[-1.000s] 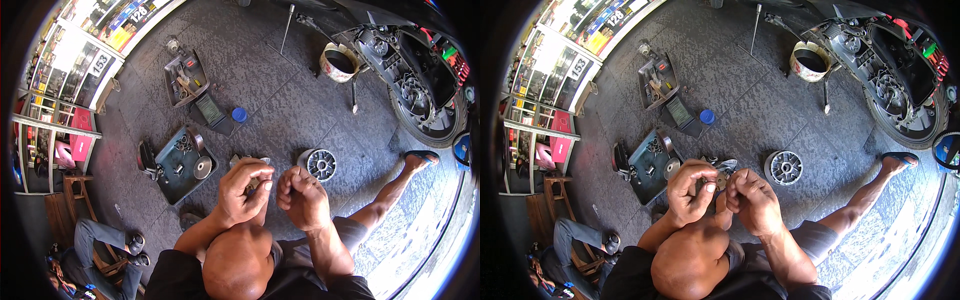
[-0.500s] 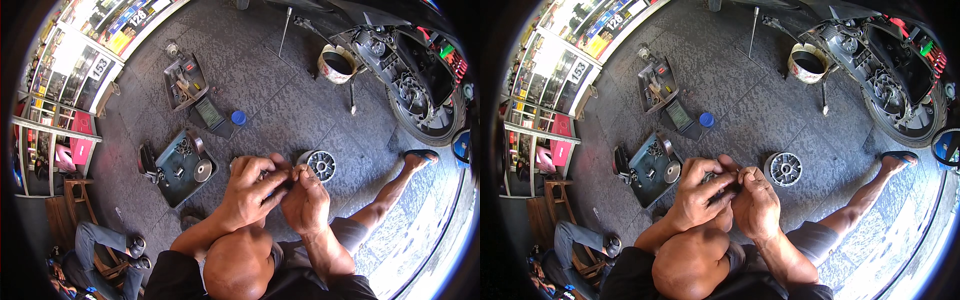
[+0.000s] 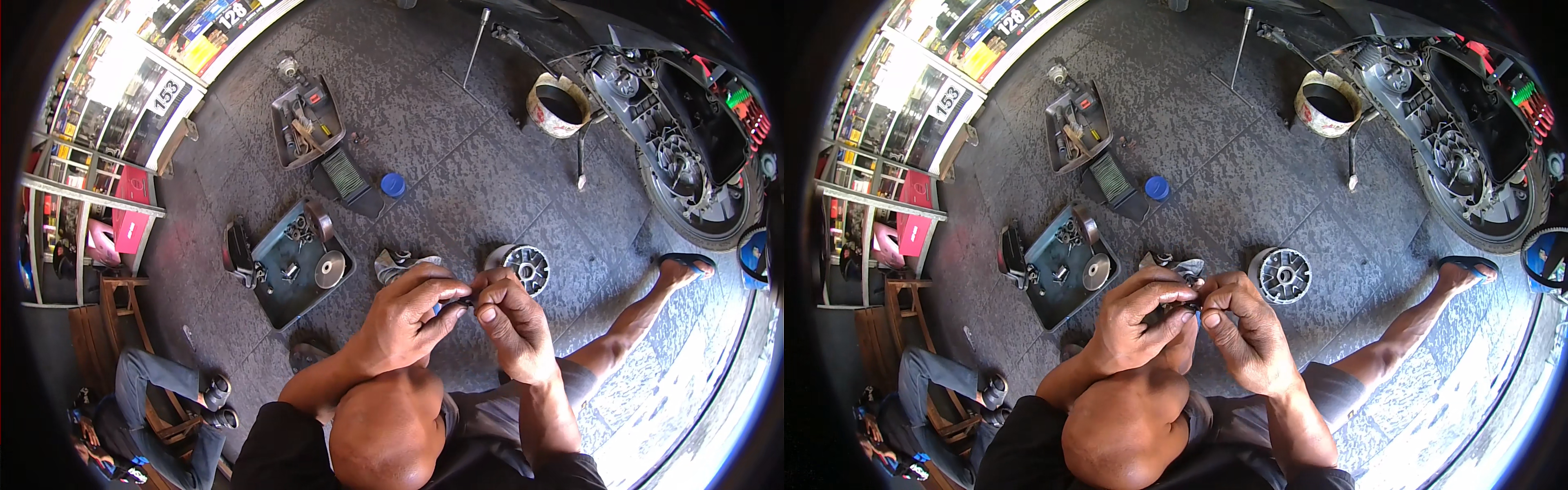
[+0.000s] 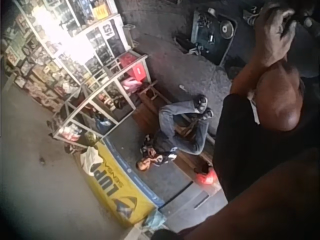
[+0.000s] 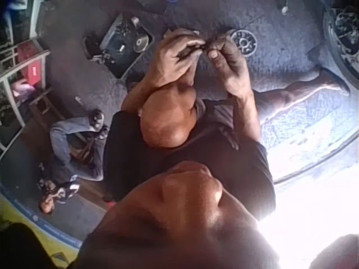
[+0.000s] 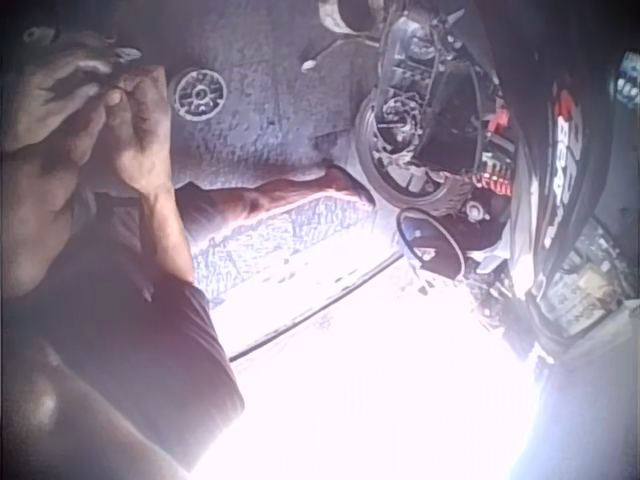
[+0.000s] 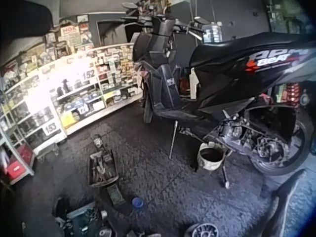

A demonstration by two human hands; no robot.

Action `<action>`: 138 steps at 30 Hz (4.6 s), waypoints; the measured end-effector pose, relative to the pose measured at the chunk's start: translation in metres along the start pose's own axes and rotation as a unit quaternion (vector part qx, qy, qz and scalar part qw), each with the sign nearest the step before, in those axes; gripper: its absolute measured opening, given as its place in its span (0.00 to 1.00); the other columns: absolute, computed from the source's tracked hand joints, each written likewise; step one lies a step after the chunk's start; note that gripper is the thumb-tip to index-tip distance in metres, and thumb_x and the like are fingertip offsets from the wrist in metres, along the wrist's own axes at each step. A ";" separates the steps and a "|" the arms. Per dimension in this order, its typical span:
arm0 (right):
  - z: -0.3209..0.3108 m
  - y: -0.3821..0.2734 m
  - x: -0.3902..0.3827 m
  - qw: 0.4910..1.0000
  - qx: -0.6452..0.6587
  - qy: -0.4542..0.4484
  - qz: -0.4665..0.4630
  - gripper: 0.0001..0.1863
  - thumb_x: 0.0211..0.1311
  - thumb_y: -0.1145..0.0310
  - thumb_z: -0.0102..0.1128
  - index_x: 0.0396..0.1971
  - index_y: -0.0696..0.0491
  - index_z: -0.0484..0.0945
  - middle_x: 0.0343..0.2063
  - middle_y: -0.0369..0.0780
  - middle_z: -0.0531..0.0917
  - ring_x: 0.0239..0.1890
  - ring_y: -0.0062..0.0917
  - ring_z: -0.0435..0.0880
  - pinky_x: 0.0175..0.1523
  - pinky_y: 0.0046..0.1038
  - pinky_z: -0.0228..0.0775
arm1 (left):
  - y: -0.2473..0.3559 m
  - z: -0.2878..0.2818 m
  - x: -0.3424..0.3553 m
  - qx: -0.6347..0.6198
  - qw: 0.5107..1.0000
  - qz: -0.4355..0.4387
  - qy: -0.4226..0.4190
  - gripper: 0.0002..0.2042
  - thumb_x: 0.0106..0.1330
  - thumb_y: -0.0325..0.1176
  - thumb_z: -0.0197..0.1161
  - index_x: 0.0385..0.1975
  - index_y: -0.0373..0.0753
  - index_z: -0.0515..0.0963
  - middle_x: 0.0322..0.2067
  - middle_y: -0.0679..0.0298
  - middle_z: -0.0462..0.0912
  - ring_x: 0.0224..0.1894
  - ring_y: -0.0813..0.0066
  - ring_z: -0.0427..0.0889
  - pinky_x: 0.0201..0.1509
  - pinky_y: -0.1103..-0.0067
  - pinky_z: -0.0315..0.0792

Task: The person unscrews a component from a motorcycle using a tool, wipes the metal parts with a cloth, and then assembles several small rollers into a circular metal housing by hand.

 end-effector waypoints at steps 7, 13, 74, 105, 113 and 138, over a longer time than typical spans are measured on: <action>-0.003 -0.002 -0.002 0.995 -0.085 -0.025 0.037 0.05 0.64 0.75 0.59 0.34 0.61 0.75 0.34 0.44 0.78 0.40 0.34 0.79 0.49 0.32 0.70 | -0.002 0.000 -0.002 -0.001 1.000 -0.003 -0.006 0.13 0.56 0.17 0.66 0.42 0.32 0.80 0.41 0.56 0.82 0.42 0.67 0.85 0.45 0.77 0.80; -0.002 -0.006 -0.001 0.990 -0.129 -0.030 0.051 0.05 0.63 0.76 0.60 0.34 0.62 0.75 0.33 0.45 0.80 0.38 0.35 0.81 0.45 0.32 0.72 | -0.002 0.001 -0.003 -0.043 0.998 -0.035 -0.019 0.12 0.56 0.17 0.66 0.41 0.32 0.80 0.40 0.56 0.82 0.41 0.67 0.85 0.45 0.78 0.79; -0.008 -0.027 -0.001 0.972 -0.135 0.012 0.193 0.08 0.56 0.74 0.68 0.34 0.61 0.81 0.30 0.41 0.84 0.31 0.21 0.84 0.34 0.25 0.75 | -0.022 0.006 -0.009 -0.461 0.839 -0.279 -0.078 0.11 0.64 0.21 0.62 0.45 0.27 0.77 0.39 0.58 0.82 0.41 0.74 0.84 0.47 0.79 0.79; -0.019 -0.024 -0.020 0.969 -0.085 0.033 0.229 0.07 0.55 0.75 0.70 0.30 0.61 0.81 0.24 0.36 0.83 0.27 0.11 0.78 0.31 0.19 0.71 | -0.025 0.022 0.000 -0.392 0.888 -0.181 -0.159 0.08 0.65 0.24 0.60 0.40 0.29 0.80 0.36 0.60 0.82 0.40 0.79 0.81 0.46 0.82 0.74; -0.019 -0.023 -0.030 0.969 -0.130 0.101 0.187 0.13 0.49 0.75 0.74 0.33 0.58 0.78 0.24 0.37 0.82 0.28 0.17 0.80 0.32 0.21 0.73 | -0.036 0.036 -0.005 -0.479 0.832 -0.216 -0.181 0.08 0.64 0.23 0.62 0.42 0.29 0.79 0.40 0.61 0.81 0.45 0.80 0.78 0.49 0.82 0.72; 0.010 -0.028 -0.031 0.951 -0.255 0.165 -0.062 0.12 0.51 0.83 0.67 0.36 0.59 0.80 0.33 0.45 0.83 0.35 0.33 0.85 0.38 0.29 0.78 | -0.021 0.023 -0.002 -0.361 0.921 -0.101 -0.105 0.18 0.62 0.16 0.60 0.54 0.30 0.76 0.47 0.57 0.79 0.48 0.75 0.80 0.52 0.81 0.75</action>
Point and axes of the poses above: each hand's wrist, its own x-axis towards the middle knuckle, its own z-axis out of the palm, y = z × x, the point moved 2 cm from there along x, towards the middle knuckle
